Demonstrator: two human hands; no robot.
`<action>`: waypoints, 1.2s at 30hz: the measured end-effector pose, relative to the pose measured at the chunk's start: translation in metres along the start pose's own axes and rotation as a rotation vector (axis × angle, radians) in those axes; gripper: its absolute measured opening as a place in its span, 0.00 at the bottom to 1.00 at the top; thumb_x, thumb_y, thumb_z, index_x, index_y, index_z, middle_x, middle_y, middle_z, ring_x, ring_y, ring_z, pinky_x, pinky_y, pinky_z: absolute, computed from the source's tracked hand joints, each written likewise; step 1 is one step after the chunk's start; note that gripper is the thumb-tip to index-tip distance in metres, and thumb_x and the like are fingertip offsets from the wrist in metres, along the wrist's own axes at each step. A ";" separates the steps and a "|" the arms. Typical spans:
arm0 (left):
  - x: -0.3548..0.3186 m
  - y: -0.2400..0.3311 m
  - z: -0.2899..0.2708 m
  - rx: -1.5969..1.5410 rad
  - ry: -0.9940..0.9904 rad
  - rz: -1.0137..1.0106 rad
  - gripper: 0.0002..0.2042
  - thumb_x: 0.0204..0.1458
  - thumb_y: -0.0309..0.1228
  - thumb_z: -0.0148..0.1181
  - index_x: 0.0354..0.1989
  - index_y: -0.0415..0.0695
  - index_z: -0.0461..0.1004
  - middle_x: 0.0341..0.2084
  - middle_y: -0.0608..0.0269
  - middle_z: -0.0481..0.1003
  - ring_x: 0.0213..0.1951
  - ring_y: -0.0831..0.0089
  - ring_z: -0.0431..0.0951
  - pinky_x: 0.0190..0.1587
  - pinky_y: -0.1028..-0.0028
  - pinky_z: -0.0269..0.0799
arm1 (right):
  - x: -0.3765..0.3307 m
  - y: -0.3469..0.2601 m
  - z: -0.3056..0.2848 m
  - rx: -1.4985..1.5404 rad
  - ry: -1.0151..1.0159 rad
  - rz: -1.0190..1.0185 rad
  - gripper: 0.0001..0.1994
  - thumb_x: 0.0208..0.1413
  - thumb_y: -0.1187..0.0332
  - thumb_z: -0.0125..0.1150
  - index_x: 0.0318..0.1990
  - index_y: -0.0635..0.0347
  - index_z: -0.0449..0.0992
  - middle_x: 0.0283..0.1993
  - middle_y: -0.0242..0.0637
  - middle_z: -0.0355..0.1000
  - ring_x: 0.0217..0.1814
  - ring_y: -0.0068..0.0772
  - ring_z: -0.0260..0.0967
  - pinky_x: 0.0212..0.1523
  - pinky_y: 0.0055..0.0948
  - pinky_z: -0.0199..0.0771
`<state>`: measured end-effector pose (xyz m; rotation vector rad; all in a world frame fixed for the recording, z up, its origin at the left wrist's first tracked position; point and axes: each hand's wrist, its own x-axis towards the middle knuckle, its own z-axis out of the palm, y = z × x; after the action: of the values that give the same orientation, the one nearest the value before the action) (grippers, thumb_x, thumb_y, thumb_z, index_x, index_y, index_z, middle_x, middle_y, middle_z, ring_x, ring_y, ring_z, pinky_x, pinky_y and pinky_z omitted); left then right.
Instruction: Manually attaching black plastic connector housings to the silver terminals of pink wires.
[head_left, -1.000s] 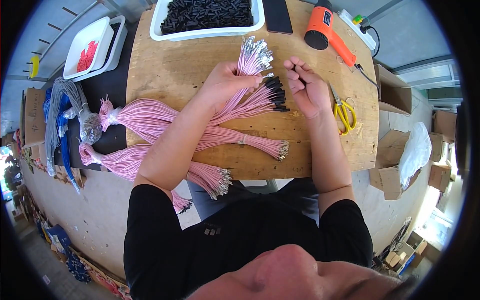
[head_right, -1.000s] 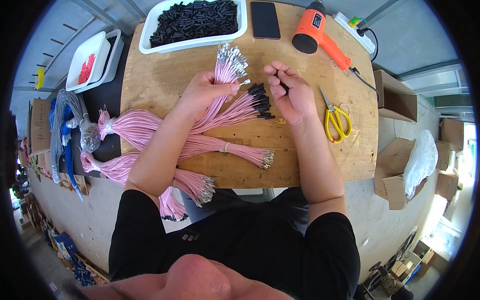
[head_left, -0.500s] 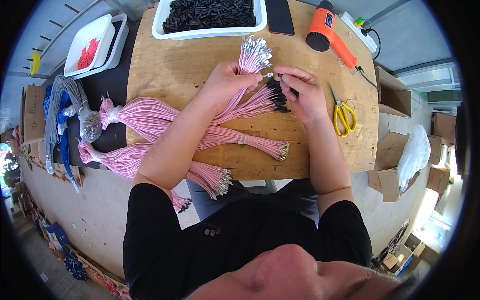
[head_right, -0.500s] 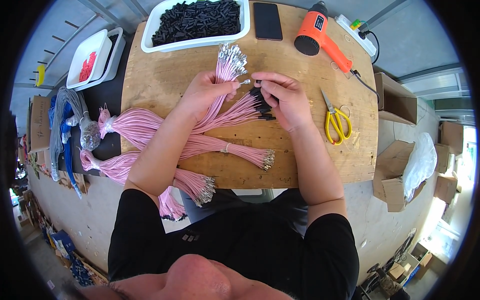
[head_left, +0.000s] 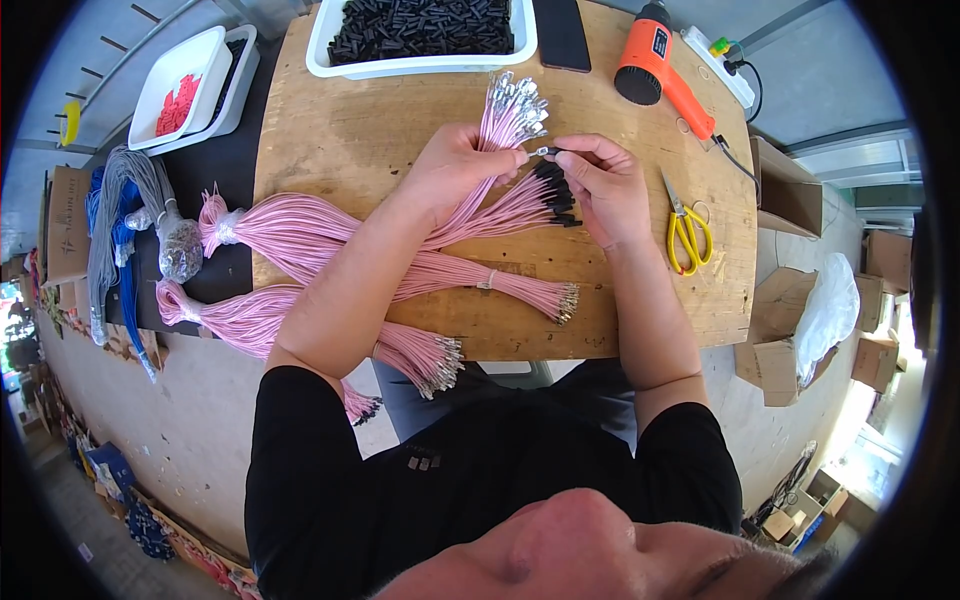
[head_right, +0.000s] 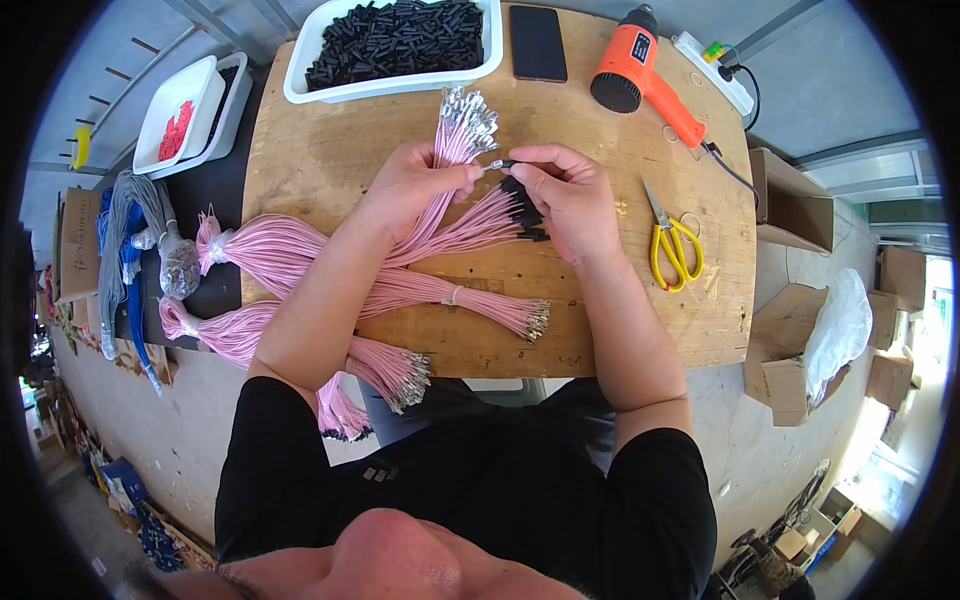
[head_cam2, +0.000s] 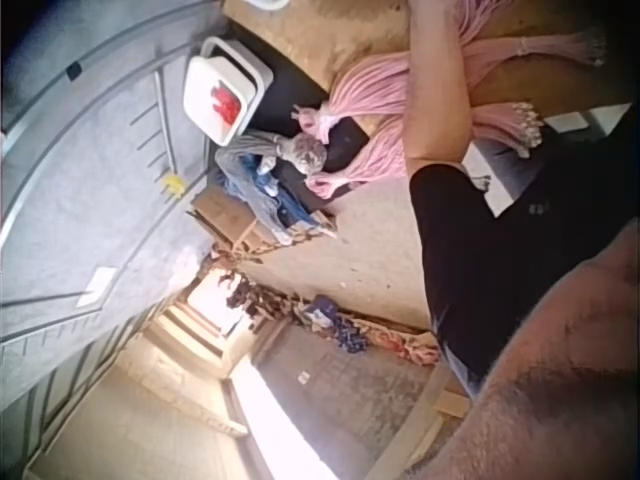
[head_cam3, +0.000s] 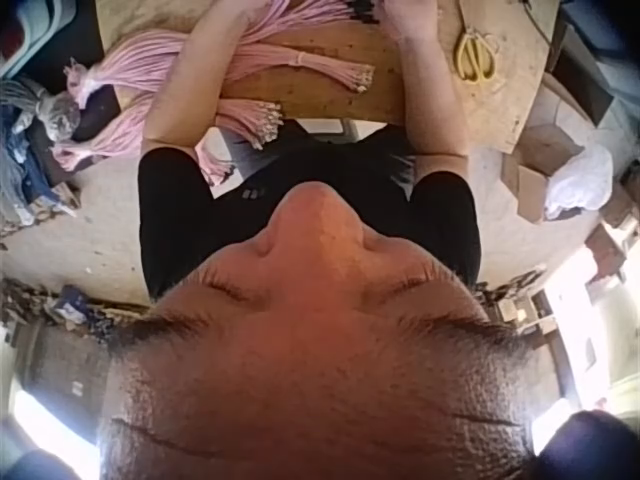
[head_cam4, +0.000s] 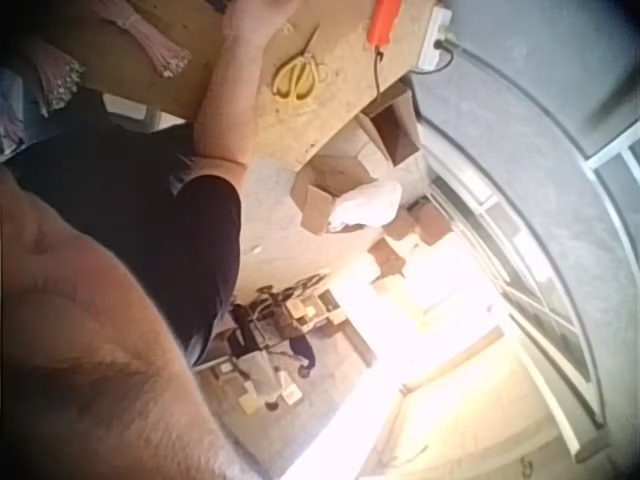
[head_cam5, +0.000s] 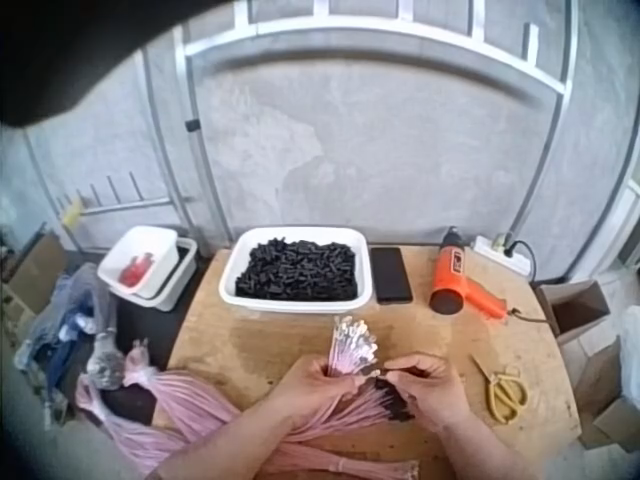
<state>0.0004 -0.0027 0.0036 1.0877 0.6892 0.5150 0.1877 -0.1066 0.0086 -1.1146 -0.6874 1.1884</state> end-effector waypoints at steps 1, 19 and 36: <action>0.000 0.000 0.000 0.000 0.000 0.000 0.09 0.51 0.25 0.66 0.38 0.33 0.78 0.27 0.62 0.77 0.29 0.76 0.74 0.35 0.76 0.69 | 0.000 0.000 0.000 -0.030 -0.001 -0.030 0.09 0.57 0.79 0.63 0.46 0.67 0.80 0.30 0.26 0.73 0.23 0.10 0.55 0.23 0.14 0.51; -0.001 -0.001 -0.002 0.073 0.007 0.000 0.08 0.51 0.25 0.68 0.36 0.35 0.79 0.26 0.64 0.77 0.28 0.78 0.74 0.34 0.78 0.69 | -0.002 0.000 0.001 -0.128 0.004 -0.062 0.08 0.57 0.80 0.63 0.43 0.66 0.82 0.29 0.24 0.74 0.24 0.10 0.57 0.24 0.14 0.53; 0.005 -0.018 -0.017 0.072 0.180 -0.018 0.10 0.54 0.24 0.65 0.44 0.40 0.76 0.28 0.65 0.76 0.30 0.77 0.75 0.35 0.77 0.71 | -0.001 -0.005 -0.002 -0.281 -0.073 -0.257 0.08 0.55 0.74 0.67 0.43 0.61 0.83 0.39 0.33 0.81 0.43 0.19 0.75 0.47 0.23 0.75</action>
<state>-0.0074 0.0045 -0.0191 1.1104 0.8795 0.5811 0.1910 -0.1086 0.0125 -1.1769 -1.0453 0.9347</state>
